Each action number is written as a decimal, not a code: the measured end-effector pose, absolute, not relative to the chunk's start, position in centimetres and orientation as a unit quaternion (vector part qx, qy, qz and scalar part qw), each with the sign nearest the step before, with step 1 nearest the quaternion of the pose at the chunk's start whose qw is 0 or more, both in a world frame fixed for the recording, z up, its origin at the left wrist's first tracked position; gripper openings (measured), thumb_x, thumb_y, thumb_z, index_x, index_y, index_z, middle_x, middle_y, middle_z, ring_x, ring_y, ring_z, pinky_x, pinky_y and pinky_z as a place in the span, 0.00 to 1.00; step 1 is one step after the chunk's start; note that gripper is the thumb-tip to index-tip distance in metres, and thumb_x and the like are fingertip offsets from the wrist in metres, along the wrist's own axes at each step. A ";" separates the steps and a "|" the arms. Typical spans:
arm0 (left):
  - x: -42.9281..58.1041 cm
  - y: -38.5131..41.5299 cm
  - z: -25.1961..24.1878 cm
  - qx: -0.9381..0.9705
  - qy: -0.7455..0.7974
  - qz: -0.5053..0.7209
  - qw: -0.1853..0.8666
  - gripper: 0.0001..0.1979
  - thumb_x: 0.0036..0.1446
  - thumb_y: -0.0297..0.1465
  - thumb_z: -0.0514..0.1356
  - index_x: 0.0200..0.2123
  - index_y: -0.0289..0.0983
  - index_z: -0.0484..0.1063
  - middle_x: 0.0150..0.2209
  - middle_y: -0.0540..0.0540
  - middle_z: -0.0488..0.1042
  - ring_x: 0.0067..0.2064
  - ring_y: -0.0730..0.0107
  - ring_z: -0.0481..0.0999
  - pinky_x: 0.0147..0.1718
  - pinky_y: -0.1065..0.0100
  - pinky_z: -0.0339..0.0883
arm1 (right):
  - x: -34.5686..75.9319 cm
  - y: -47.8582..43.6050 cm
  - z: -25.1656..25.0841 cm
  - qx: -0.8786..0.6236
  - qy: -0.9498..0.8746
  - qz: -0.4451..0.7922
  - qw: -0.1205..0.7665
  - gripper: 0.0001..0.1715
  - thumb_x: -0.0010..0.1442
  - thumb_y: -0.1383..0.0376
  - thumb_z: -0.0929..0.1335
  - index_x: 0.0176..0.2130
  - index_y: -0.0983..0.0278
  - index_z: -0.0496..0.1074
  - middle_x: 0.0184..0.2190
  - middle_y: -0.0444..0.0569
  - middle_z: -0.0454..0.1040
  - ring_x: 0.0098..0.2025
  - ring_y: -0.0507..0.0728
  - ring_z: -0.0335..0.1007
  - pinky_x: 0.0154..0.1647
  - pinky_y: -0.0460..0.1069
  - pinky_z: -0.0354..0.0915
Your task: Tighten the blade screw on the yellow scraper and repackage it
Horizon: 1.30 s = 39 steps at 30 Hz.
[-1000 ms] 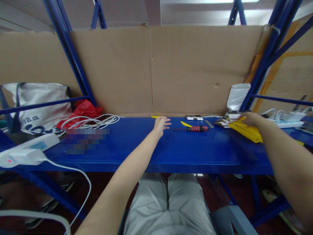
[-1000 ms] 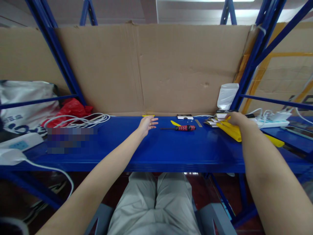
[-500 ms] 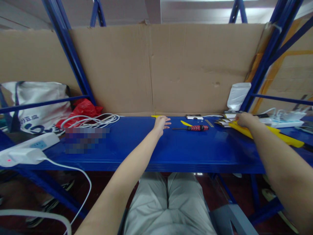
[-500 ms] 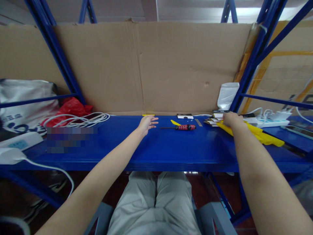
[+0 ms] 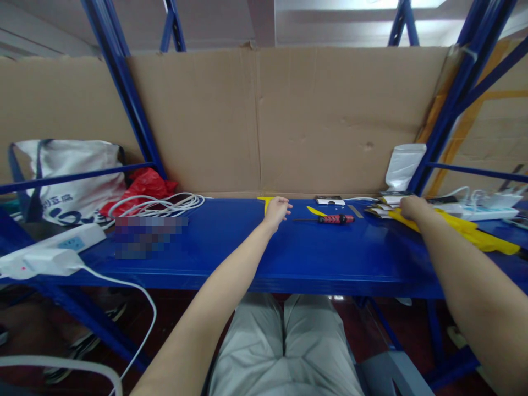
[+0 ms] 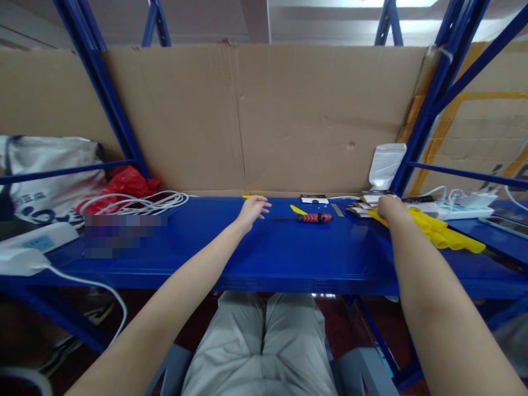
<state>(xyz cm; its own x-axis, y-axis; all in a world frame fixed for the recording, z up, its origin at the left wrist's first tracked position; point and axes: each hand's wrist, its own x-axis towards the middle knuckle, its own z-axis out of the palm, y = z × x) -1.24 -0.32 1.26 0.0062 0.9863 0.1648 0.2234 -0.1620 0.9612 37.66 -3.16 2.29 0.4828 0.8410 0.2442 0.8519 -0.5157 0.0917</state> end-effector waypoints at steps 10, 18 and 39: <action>-2.3 -0.7 0.3 0.744 0.619 0.248 0.037 0.18 0.56 0.29 0.58 0.51 0.39 0.70 0.61 0.37 0.66 0.64 0.50 0.62 0.57 0.52 0.60 | 33.5 -4.6 3.7 -0.882 -0.442 -0.128 0.096 0.25 0.63 0.66 0.62 0.55 0.75 0.70 0.57 0.72 0.66 0.60 0.70 0.61 0.57 0.64 0.58; -3.3 -0.7 1.0 0.720 0.674 0.152 0.068 0.24 0.55 0.26 0.56 0.57 0.36 0.68 0.59 0.29 0.66 0.60 0.48 0.68 0.55 0.51 0.60 | 28.3 -3.0 3.7 -0.849 -0.443 -0.109 0.266 0.24 0.64 0.67 0.57 0.51 0.72 0.74 0.53 0.67 0.72 0.56 0.68 0.67 0.52 0.57 0.64; -2.3 -1.8 1.0 0.805 0.543 0.234 0.040 0.18 0.61 0.29 0.56 0.54 0.34 0.68 0.56 0.33 0.70 0.60 0.52 0.68 0.59 0.58 0.59 | 27.7 -2.1 1.0 -0.829 -0.519 -0.039 0.202 0.12 0.57 0.65 0.68 0.38 0.67 0.80 0.39 0.58 0.80 0.44 0.63 0.76 0.43 0.49 0.68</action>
